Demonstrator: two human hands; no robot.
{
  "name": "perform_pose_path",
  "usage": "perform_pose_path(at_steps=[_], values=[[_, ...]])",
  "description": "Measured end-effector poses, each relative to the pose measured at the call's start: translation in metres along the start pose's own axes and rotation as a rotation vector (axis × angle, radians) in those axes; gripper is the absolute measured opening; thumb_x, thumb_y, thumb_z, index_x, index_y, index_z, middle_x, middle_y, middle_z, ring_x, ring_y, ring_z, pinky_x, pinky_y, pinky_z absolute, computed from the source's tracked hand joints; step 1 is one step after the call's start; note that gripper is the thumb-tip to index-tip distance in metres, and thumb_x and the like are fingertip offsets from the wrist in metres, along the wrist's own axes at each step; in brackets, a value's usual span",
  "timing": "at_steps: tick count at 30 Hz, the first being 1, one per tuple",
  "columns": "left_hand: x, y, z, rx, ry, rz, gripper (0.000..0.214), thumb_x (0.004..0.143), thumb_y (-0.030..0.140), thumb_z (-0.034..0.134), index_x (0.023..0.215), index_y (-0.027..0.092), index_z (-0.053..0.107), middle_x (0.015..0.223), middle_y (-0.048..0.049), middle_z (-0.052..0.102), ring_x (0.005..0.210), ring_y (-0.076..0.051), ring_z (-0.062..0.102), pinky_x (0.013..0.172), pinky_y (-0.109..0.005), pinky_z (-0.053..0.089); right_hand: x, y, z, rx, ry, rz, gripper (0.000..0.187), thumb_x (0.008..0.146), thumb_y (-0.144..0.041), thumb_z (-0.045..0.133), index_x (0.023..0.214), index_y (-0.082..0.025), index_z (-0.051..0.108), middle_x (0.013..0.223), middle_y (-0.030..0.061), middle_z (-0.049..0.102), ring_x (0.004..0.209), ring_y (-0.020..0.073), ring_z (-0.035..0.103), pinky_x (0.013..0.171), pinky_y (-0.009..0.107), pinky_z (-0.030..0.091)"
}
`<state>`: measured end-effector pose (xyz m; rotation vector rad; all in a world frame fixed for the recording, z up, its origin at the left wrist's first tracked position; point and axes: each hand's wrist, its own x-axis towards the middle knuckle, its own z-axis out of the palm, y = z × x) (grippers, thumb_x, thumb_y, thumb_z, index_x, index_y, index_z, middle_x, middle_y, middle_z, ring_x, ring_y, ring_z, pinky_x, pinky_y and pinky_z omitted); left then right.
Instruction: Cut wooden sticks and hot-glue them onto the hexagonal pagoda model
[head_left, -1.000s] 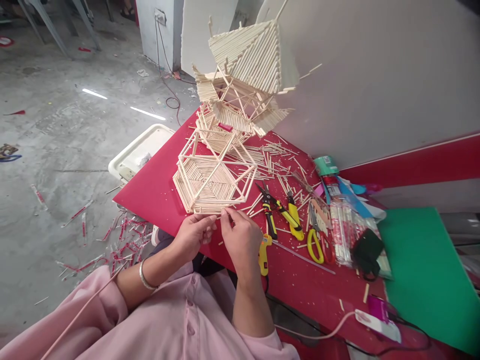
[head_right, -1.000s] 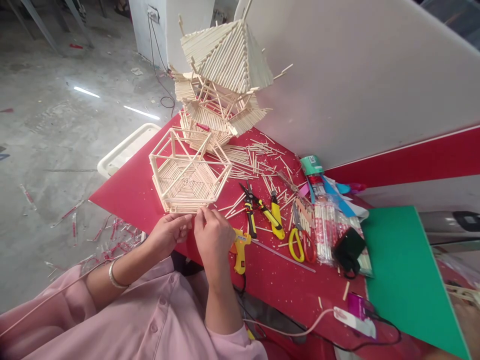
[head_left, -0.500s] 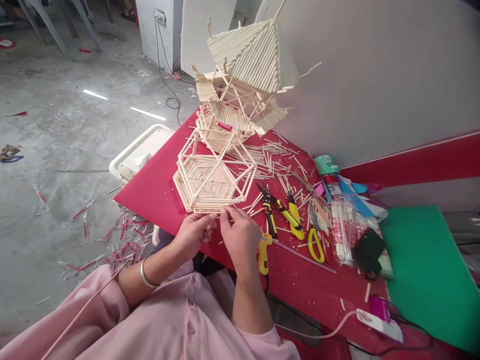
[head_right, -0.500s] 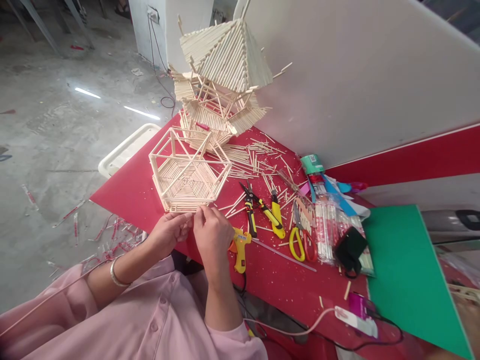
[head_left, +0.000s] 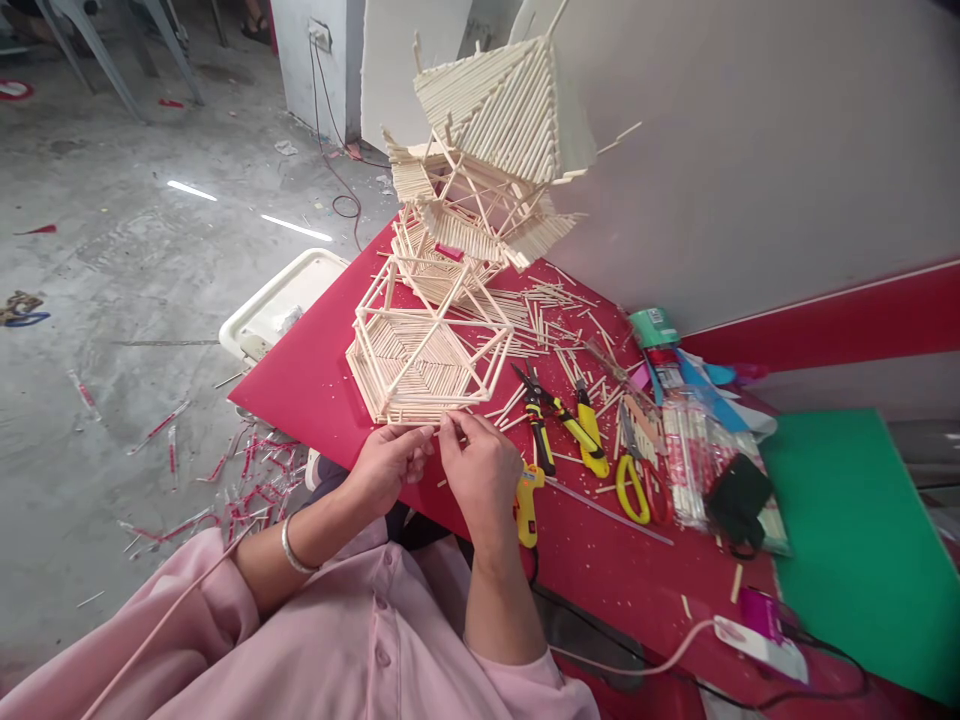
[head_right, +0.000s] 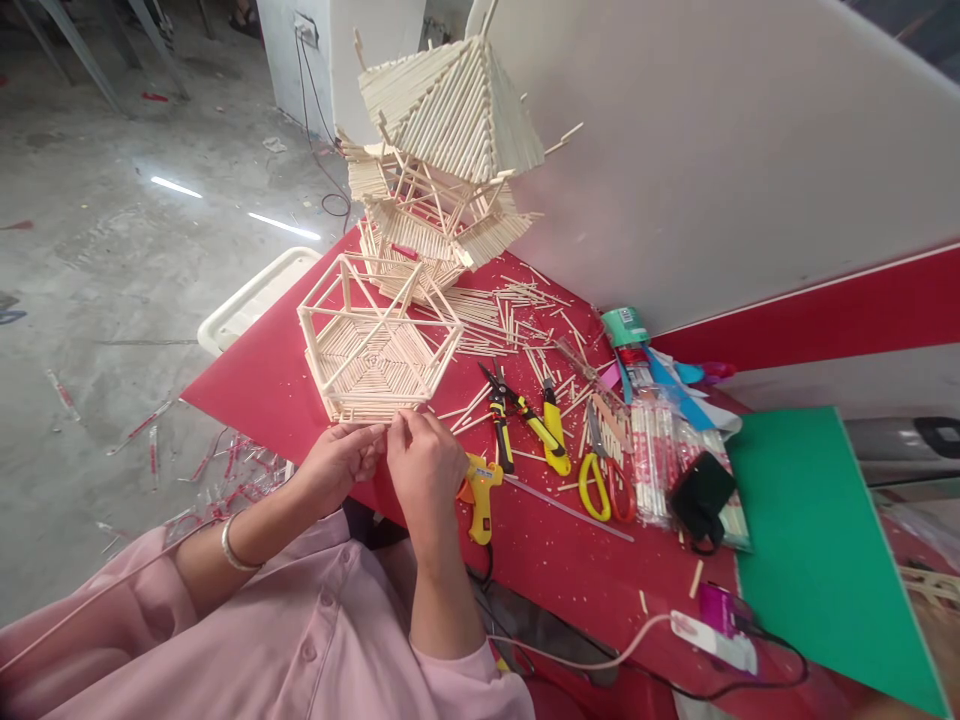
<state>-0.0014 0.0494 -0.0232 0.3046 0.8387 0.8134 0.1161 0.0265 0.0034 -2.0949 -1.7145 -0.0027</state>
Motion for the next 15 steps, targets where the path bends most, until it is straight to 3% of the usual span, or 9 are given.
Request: perform_pose_path(at_steps=[15], values=[[-0.001, 0.002, 0.001, 0.06, 0.019, -0.003, 0.036, 0.059, 0.04, 0.086, 0.059, 0.013, 0.061, 0.052, 0.0018, 0.052, 0.042, -0.006, 0.04, 0.04, -0.022, 0.024, -0.012, 0.013, -0.006, 0.086, 0.074, -0.027, 0.025, 0.096, -0.029, 0.053, 0.099, -0.019, 0.076, 0.088, 0.0061, 0.075, 0.074, 0.0168, 0.067, 0.069, 0.027, 0.048]])
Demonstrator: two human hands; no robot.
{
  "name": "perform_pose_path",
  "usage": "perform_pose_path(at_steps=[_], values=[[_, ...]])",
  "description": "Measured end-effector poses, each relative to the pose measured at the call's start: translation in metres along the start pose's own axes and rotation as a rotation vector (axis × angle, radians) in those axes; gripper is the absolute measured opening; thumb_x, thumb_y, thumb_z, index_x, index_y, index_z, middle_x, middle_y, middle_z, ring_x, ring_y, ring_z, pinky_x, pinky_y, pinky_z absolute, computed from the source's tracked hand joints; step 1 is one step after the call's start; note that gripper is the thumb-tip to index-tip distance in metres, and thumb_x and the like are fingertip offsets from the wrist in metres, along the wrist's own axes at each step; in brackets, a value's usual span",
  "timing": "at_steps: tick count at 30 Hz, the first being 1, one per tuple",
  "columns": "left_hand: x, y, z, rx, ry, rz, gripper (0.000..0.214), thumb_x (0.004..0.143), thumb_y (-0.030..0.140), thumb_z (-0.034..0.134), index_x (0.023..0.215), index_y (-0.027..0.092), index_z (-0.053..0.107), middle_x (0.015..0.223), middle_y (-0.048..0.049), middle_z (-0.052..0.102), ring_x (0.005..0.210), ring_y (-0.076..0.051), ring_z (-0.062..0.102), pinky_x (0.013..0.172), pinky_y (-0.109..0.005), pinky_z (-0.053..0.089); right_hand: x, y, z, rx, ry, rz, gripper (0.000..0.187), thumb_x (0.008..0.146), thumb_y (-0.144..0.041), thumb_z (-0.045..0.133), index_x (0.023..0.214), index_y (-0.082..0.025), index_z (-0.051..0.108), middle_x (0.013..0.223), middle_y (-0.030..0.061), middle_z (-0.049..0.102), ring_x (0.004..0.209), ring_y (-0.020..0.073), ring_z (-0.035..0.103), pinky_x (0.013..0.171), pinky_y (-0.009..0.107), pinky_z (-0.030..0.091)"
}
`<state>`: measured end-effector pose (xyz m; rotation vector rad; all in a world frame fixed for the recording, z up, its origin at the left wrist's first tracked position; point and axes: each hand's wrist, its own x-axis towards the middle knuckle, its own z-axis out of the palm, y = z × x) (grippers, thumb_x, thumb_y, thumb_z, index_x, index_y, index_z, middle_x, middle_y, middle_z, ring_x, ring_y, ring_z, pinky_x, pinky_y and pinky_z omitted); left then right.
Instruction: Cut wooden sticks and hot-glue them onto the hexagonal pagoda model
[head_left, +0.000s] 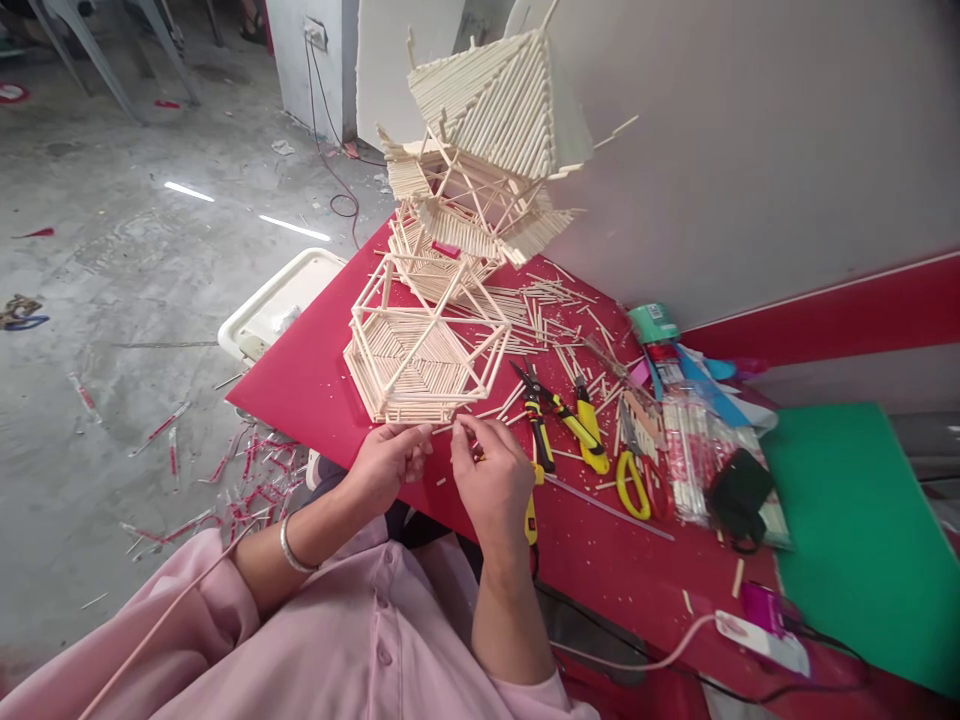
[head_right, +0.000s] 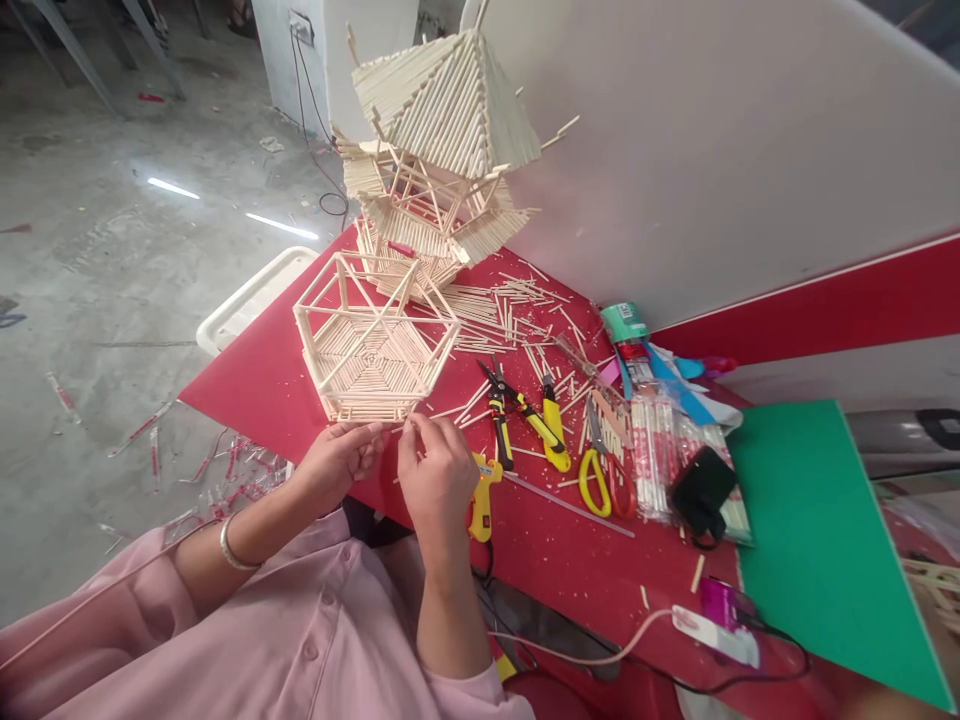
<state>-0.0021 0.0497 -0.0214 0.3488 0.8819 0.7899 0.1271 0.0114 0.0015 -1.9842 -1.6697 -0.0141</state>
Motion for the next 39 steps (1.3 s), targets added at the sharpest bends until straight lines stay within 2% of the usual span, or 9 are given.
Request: perform_pose_path(at_steps=[5, 13, 17, 20, 23, 26, 29, 34, 39], values=[[0.001, -0.002, -0.002, 0.032, 0.004, 0.012, 0.034, 0.062, 0.038, 0.085, 0.06, 0.013, 0.062, 0.051, 0.0022, 0.051, 0.043, -0.006, 0.04, 0.041, -0.021, 0.024, -0.007, 0.005, 0.002, 0.007, 0.016, -0.074, 0.023, 0.094, -0.022, 0.054, 0.106, -0.019, 0.074, 0.095, 0.0084, 0.072, 0.091, 0.0206, 0.068, 0.081, 0.03, 0.052], [-0.001, -0.003, -0.001, 0.044, 0.026, 0.031, 0.034, 0.06, 0.037, 0.086, 0.067, 0.013, 0.063, 0.057, 0.0014, 0.055, 0.045, -0.005, 0.041, 0.041, -0.021, 0.025, -0.004, 0.004, 0.006, -0.043, 0.008, -0.109, 0.027, 0.096, -0.022, 0.055, 0.117, -0.021, 0.071, 0.098, 0.0088, 0.072, 0.093, 0.0214, 0.067, 0.081, 0.032, 0.053], [-0.003, -0.004, -0.001, 0.032, 0.06, 0.048, 0.033, 0.059, 0.032, 0.086, 0.072, 0.013, 0.063, 0.059, 0.0016, 0.057, 0.045, -0.005, 0.042, 0.041, -0.019, 0.025, -0.003, 0.006, 0.004, 0.056, -0.008, -0.017, 0.031, 0.092, -0.017, 0.052, 0.118, -0.02, 0.069, 0.102, 0.0093, 0.071, 0.096, 0.0219, 0.067, 0.083, 0.031, 0.054], [-0.004, -0.005, -0.001, 0.015, 0.07, 0.073, 0.031, 0.057, 0.025, 0.086, 0.07, 0.014, 0.06, 0.057, 0.0023, 0.057, 0.044, -0.004, 0.041, 0.042, -0.019, 0.025, 0.001, 0.012, 0.005, 0.169, -0.03, 0.07, 0.045, 0.085, -0.01, 0.049, 0.126, -0.017, 0.063, 0.109, 0.0112, 0.069, 0.099, 0.0229, 0.066, 0.086, 0.034, 0.055], [-0.005, -0.006, -0.001, 0.01, 0.075, 0.107, 0.029, 0.057, 0.021, 0.084, 0.067, 0.015, 0.057, 0.054, 0.003, 0.056, 0.042, -0.003, 0.04, 0.042, -0.018, 0.025, 0.008, 0.015, 0.01, 0.247, -0.072, 0.045, 0.055, 0.08, -0.005, 0.048, 0.132, -0.018, 0.059, 0.116, 0.0119, 0.066, 0.108, 0.0241, 0.063, 0.095, 0.037, 0.054], [-0.01, -0.007, -0.004, 0.023, 0.084, 0.133, 0.026, 0.058, 0.019, 0.083, 0.074, 0.014, 0.063, 0.054, 0.0042, 0.054, 0.042, -0.003, 0.039, 0.043, -0.017, 0.025, 0.01, 0.013, 0.015, 0.269, -0.088, -0.014, 0.054, 0.079, -0.004, 0.047, 0.129, -0.019, 0.062, 0.117, 0.0119, 0.066, 0.114, 0.0249, 0.061, 0.1, 0.038, 0.052], [-0.016, -0.007, -0.009, 0.017, 0.121, 0.163, 0.032, 0.058, 0.018, 0.083, 0.086, 0.013, 0.068, 0.055, 0.004, 0.056, 0.044, -0.003, 0.042, 0.044, -0.016, 0.029, 0.004, 0.006, 0.018, 0.335, -0.122, -0.032, 0.055, 0.079, -0.003, 0.044, 0.128, -0.018, 0.063, 0.116, 0.0108, 0.067, 0.113, 0.0231, 0.062, 0.101, 0.036, 0.052], [-0.024, -0.006, -0.02, -0.004, 0.251, 0.257, 0.037, 0.055, 0.014, 0.083, 0.089, 0.012, 0.068, 0.064, -0.0014, 0.067, 0.048, -0.005, 0.05, 0.046, -0.017, 0.037, -0.018, -0.003, 0.017, 0.492, -0.239, -0.081, 0.063, 0.077, -0.004, 0.044, 0.136, -0.019, 0.058, 0.126, 0.0096, 0.068, 0.109, 0.0212, 0.065, 0.095, 0.033, 0.056], [-0.025, -0.004, -0.027, 0.033, 0.271, 0.344, 0.037, 0.057, 0.012, 0.081, 0.091, 0.011, 0.069, 0.066, -0.0022, 0.067, 0.049, -0.005, 0.052, 0.045, -0.016, 0.038, -0.043, -0.004, 0.015, 0.592, -0.161, -0.095, 0.055, 0.083, -0.007, 0.044, 0.134, -0.02, 0.06, 0.121, 0.0087, 0.071, 0.104, 0.0201, 0.067, 0.092, 0.033, 0.056]])
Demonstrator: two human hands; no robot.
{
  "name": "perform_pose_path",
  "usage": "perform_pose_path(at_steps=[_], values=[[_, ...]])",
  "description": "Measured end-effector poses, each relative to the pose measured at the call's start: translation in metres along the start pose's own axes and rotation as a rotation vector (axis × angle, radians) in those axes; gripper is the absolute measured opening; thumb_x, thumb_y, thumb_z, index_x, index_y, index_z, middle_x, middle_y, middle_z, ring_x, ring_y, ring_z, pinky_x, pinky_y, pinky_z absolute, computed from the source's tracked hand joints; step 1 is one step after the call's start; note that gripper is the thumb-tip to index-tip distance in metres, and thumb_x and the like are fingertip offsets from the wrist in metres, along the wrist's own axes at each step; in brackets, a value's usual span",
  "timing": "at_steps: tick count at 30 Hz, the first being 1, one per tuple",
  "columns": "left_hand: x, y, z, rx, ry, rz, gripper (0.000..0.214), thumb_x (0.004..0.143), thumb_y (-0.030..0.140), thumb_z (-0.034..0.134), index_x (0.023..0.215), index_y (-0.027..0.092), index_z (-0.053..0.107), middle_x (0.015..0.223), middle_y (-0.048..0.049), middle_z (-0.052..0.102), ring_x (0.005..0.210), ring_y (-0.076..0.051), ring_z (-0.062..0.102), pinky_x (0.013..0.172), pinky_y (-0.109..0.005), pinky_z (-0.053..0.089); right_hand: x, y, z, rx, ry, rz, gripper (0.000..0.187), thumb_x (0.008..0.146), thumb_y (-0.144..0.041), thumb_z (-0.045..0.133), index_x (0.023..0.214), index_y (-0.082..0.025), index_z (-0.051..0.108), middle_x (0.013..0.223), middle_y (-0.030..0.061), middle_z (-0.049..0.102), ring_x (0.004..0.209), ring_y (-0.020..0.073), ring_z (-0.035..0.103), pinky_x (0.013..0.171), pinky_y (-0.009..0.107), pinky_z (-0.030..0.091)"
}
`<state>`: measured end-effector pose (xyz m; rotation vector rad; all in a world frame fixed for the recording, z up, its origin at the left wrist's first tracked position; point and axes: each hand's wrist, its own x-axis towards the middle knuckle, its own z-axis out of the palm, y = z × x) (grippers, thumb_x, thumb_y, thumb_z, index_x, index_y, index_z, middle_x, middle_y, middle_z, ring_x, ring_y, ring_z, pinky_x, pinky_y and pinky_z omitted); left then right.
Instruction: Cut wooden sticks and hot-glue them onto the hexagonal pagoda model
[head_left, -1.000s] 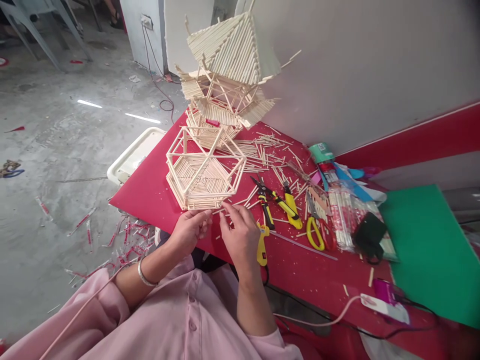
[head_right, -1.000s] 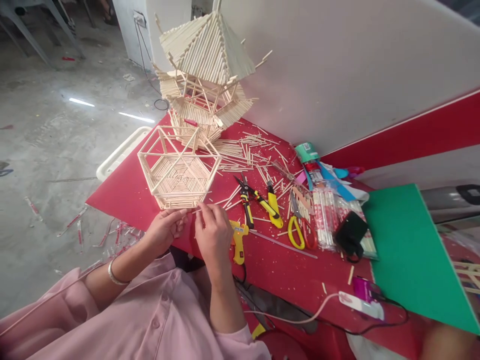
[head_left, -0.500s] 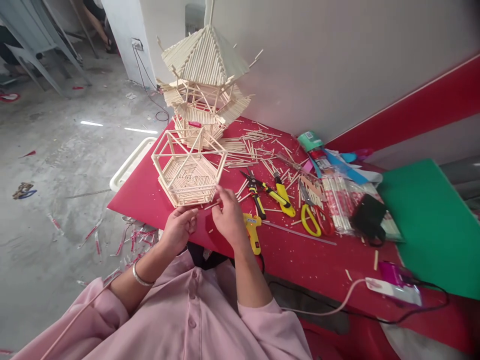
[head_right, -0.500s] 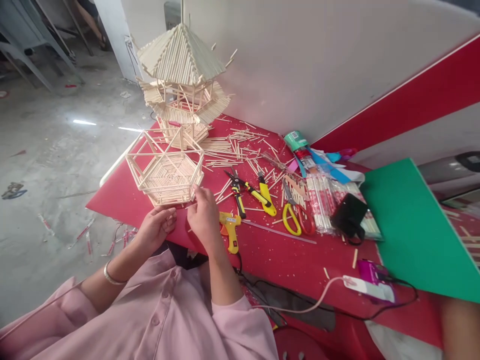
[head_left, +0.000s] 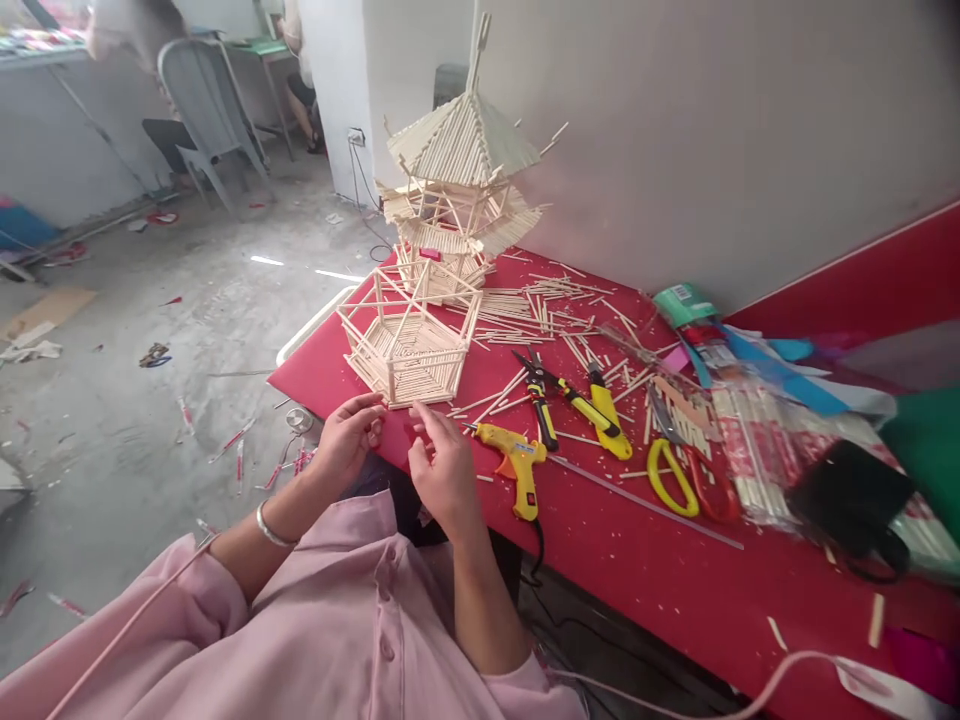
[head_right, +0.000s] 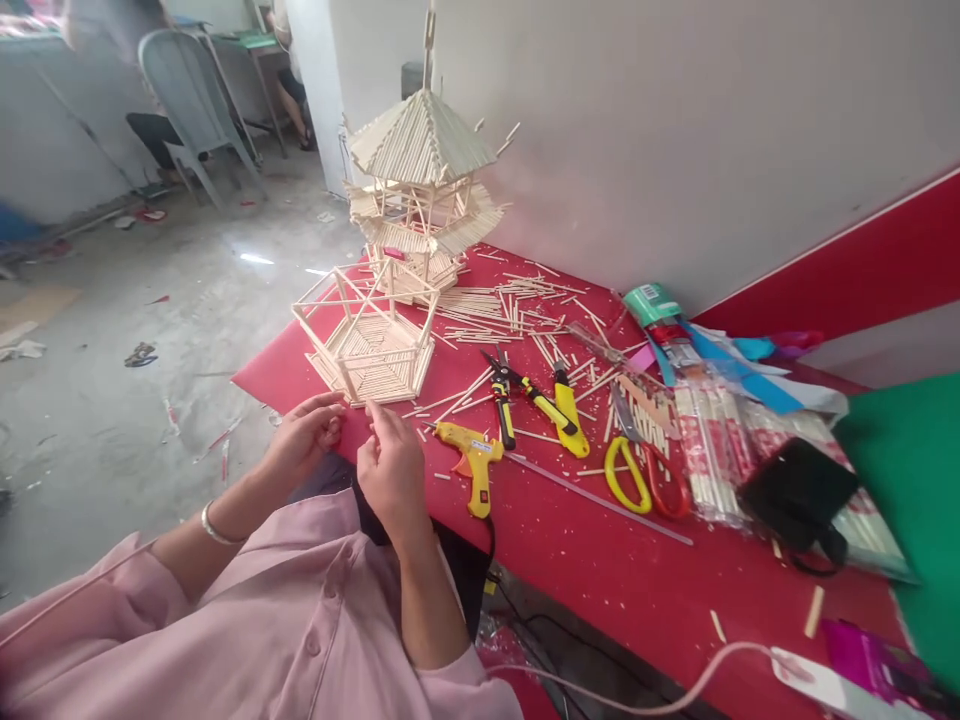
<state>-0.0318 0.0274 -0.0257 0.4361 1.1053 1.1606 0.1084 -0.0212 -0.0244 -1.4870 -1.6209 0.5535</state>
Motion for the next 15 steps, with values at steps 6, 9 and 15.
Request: perform_pose_path(at_steps=[6, 9, 15], values=[[0.001, -0.002, 0.0, 0.036, -0.009, 0.105, 0.033, 0.056, 0.011, 0.078, 0.088, 0.012, 0.068, 0.052, 0.0037, 0.057, 0.043, -0.005, 0.047, 0.042, -0.017, 0.035, -0.029, 0.011, 0.01, -0.072, 0.133, -0.083, 0.043, 0.086, -0.007, 0.043, 0.12, -0.016, 0.068, 0.106, 0.0102, 0.073, 0.099, 0.0221, 0.066, 0.091, 0.035, 0.055], [0.001, -0.003, 0.002, 0.052, 0.019, 0.128, 0.034, 0.055, 0.011, 0.077, 0.088, 0.012, 0.068, 0.051, 0.0039, 0.057, 0.042, -0.005, 0.046, 0.041, -0.017, 0.034, -0.036, 0.016, 0.016, -0.111, 0.13, -0.109, 0.043, 0.086, -0.005, 0.043, 0.119, -0.015, 0.069, 0.106, 0.0107, 0.073, 0.099, 0.0233, 0.066, 0.091, 0.036, 0.054], [0.001, -0.001, 0.003, 0.071, 0.041, 0.149, 0.035, 0.054, 0.01, 0.076, 0.087, 0.011, 0.066, 0.055, 0.0024, 0.059, 0.043, -0.006, 0.048, 0.04, -0.017, 0.035, -0.037, 0.016, 0.013, -0.032, 0.131, -0.171, 0.037, 0.09, -0.009, 0.045, 0.117, -0.016, 0.07, 0.106, 0.0105, 0.073, 0.099, 0.022, 0.067, 0.09, 0.034, 0.055]])
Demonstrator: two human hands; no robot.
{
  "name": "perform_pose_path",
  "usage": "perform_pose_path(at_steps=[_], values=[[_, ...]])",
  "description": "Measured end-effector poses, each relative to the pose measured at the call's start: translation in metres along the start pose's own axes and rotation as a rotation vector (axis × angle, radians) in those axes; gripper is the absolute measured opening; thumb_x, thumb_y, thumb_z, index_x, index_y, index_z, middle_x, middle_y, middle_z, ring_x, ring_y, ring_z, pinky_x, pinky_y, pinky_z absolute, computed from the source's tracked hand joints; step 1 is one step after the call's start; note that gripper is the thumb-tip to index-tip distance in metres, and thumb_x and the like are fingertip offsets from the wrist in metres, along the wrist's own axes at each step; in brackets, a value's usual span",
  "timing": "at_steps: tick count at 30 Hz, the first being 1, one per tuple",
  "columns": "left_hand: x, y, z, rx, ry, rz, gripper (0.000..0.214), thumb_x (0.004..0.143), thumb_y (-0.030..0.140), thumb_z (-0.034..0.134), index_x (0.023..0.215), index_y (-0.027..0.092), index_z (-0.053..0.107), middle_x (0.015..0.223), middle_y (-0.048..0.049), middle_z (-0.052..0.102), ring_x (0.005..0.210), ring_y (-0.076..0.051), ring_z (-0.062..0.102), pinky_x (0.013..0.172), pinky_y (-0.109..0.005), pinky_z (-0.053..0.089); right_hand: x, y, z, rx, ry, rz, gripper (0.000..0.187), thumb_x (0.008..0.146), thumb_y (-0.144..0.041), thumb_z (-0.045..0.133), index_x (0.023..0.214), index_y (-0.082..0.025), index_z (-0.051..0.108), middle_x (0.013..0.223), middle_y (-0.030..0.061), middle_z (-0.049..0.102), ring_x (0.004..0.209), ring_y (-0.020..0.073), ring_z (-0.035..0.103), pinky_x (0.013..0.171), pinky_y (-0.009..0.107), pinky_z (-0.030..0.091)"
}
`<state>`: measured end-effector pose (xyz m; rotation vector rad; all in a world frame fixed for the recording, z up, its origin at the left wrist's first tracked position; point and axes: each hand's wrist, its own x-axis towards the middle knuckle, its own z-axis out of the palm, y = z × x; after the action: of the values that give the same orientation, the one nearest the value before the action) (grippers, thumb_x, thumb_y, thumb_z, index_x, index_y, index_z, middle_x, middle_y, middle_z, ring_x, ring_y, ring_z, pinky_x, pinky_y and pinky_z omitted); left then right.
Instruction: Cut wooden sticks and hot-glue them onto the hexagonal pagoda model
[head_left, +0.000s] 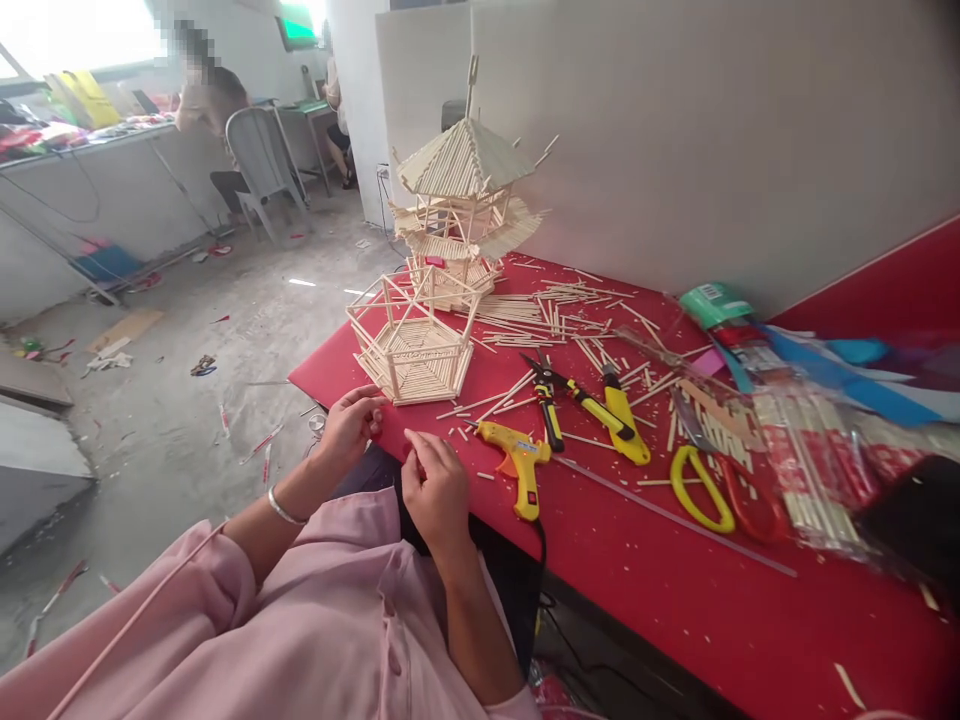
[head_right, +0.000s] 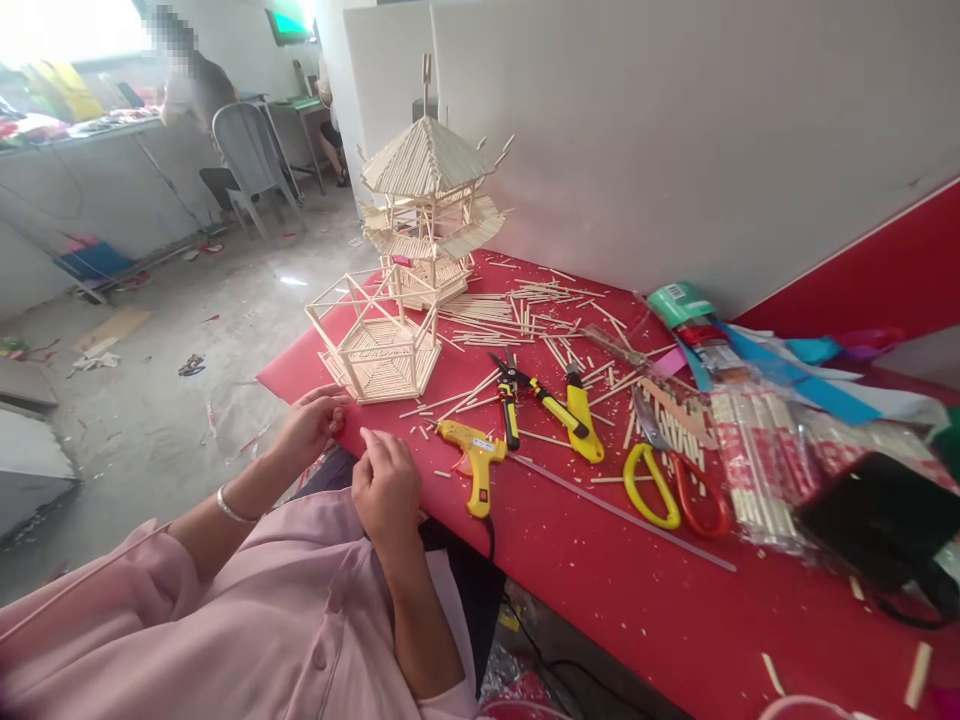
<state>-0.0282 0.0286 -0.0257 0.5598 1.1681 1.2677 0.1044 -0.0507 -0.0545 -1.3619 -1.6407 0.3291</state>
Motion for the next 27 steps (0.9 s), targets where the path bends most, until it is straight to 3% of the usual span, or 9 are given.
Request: perform_pose_path(at_steps=[5, 11, 19, 27], values=[[0.005, 0.002, -0.001, 0.005, 0.004, 0.004, 0.034, 0.055, 0.011, 0.074, 0.087, 0.012, 0.065, 0.051, 0.005, 0.055, 0.042, -0.006, 0.047, 0.04, -0.016, 0.035, 0.002, 0.0, -0.002, 0.048, -0.012, 0.007, 0.03, 0.095, -0.017, 0.048, 0.117, -0.016, 0.07, 0.103, 0.0101, 0.074, 0.095, 0.0213, 0.069, 0.086, 0.033, 0.056], [0.018, 0.008, -0.003, -0.04, -0.026, -0.057, 0.02, 0.061, 0.021, 0.072, 0.074, 0.013, 0.06, 0.06, 0.002, 0.058, 0.043, -0.005, 0.047, 0.036, -0.016, 0.032, 0.006, 0.004, 0.012, 0.036, -0.043, 0.026, 0.029, 0.099, -0.023, 0.048, 0.115, -0.016, 0.071, 0.098, 0.0098, 0.076, 0.089, 0.0204, 0.071, 0.082, 0.031, 0.055], [0.041, 0.022, -0.005, 0.034, -0.008, -0.095, 0.03, 0.063, 0.035, 0.079, 0.078, 0.014, 0.064, 0.053, 0.0055, 0.05, 0.038, -0.004, 0.038, 0.033, -0.016, 0.02, 0.027, 0.001, 0.033, 0.056, -0.051, 0.017, 0.028, 0.099, -0.023, 0.048, 0.112, -0.016, 0.072, 0.095, 0.0094, 0.076, 0.086, 0.0201, 0.072, 0.079, 0.031, 0.056], [0.047, 0.025, 0.0, 0.106, -0.042, -0.161, 0.029, 0.058, 0.031, 0.081, 0.065, 0.016, 0.057, 0.047, 0.0045, 0.048, 0.038, -0.005, 0.037, 0.033, -0.017, 0.019, 0.026, 0.009, 0.044, 0.073, -0.074, 0.081, 0.029, 0.099, -0.023, 0.048, 0.113, -0.017, 0.072, 0.095, 0.0092, 0.076, 0.086, 0.0201, 0.072, 0.078, 0.031, 0.056]])
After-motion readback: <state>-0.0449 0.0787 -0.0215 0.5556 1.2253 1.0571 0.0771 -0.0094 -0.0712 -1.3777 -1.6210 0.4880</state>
